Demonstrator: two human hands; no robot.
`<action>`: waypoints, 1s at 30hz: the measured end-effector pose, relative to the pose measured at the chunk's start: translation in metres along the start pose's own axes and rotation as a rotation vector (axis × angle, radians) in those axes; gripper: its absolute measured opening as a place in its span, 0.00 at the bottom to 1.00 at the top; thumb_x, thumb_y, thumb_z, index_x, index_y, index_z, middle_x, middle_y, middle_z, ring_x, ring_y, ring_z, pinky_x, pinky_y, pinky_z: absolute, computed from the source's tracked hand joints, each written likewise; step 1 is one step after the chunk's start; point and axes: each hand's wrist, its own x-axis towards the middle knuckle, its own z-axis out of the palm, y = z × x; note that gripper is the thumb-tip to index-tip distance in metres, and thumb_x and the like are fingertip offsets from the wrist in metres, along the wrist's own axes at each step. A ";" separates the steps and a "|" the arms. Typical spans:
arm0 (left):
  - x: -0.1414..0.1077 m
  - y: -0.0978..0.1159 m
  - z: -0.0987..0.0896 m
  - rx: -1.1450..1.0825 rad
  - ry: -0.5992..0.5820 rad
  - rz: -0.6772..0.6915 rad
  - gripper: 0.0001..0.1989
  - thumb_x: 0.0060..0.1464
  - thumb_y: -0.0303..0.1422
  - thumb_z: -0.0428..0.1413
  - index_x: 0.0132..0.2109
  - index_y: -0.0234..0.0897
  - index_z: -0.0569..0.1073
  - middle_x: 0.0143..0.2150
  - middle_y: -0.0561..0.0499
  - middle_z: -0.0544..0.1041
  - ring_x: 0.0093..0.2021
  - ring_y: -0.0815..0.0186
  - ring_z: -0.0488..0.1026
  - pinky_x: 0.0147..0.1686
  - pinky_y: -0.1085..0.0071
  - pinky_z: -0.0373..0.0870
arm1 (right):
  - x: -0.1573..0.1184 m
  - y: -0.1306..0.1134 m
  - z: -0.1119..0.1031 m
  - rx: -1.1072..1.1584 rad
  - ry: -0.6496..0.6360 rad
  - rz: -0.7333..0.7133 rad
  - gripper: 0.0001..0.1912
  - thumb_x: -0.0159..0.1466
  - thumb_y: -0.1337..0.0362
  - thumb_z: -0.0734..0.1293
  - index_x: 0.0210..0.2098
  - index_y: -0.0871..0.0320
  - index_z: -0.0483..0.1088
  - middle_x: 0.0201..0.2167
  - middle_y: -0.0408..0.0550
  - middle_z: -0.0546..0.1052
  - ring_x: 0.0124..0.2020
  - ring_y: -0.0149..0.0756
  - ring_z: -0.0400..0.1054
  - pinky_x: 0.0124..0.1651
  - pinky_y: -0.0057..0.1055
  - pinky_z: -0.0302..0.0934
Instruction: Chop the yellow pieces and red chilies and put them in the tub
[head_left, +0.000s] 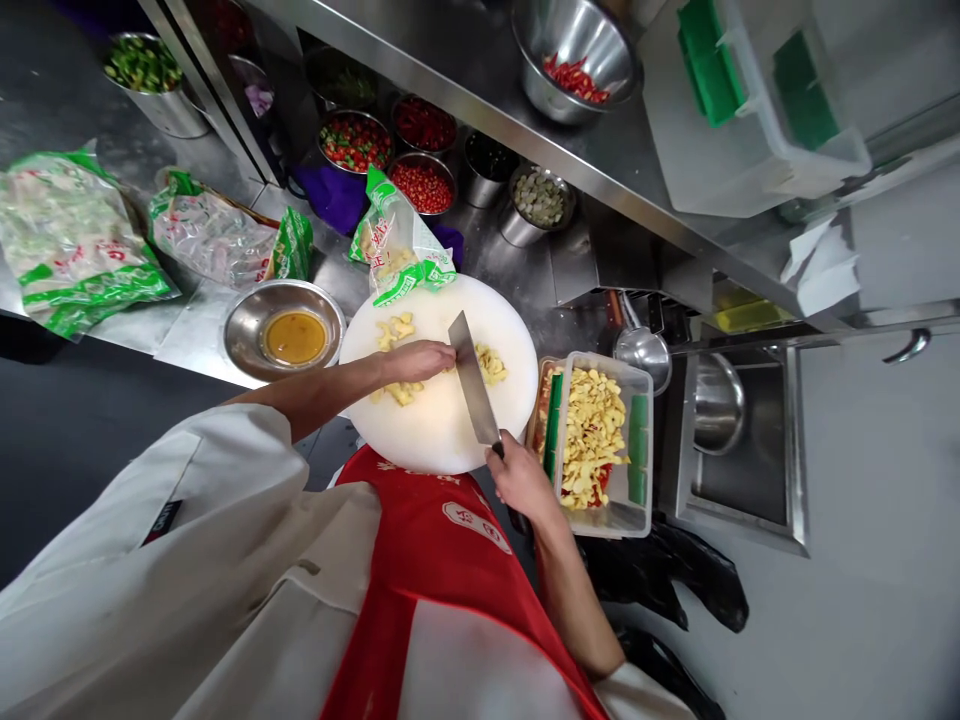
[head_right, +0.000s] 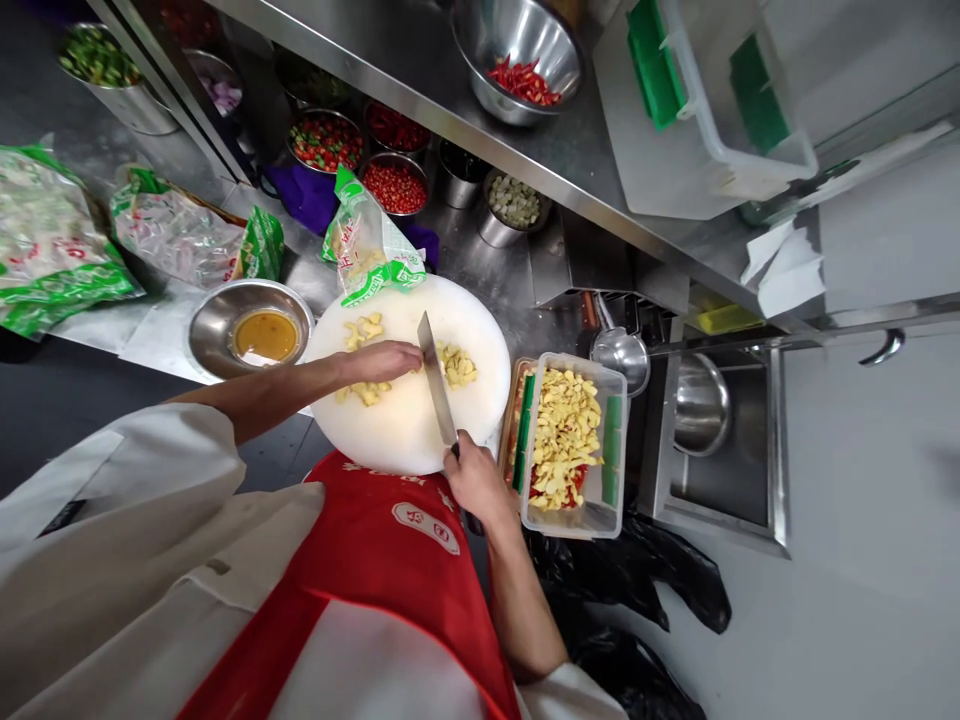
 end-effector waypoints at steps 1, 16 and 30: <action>0.000 0.000 -0.001 0.000 -0.005 -0.001 0.12 0.62 0.24 0.46 0.38 0.36 0.74 0.40 0.47 0.76 0.44 0.64 0.73 0.45 0.70 0.68 | 0.001 -0.001 0.000 -0.003 0.004 0.009 0.10 0.70 0.63 0.56 0.46 0.59 0.66 0.21 0.43 0.73 0.23 0.35 0.68 0.31 0.27 0.54; -0.004 0.004 0.002 0.000 0.029 -0.049 0.16 0.67 0.29 0.43 0.38 0.36 0.75 0.41 0.46 0.77 0.42 0.64 0.74 0.42 0.70 0.69 | 0.009 -0.004 -0.004 0.019 -0.007 -0.015 0.10 0.70 0.64 0.57 0.45 0.58 0.67 0.22 0.44 0.75 0.25 0.36 0.69 0.32 0.28 0.54; -0.007 0.003 0.004 -0.033 -0.003 -0.114 0.14 0.65 0.28 0.44 0.39 0.35 0.75 0.43 0.47 0.77 0.43 0.65 0.75 0.43 0.72 0.69 | 0.008 -0.008 -0.003 0.060 0.011 -0.042 0.09 0.69 0.64 0.57 0.45 0.58 0.67 0.24 0.45 0.76 0.27 0.37 0.70 0.33 0.28 0.53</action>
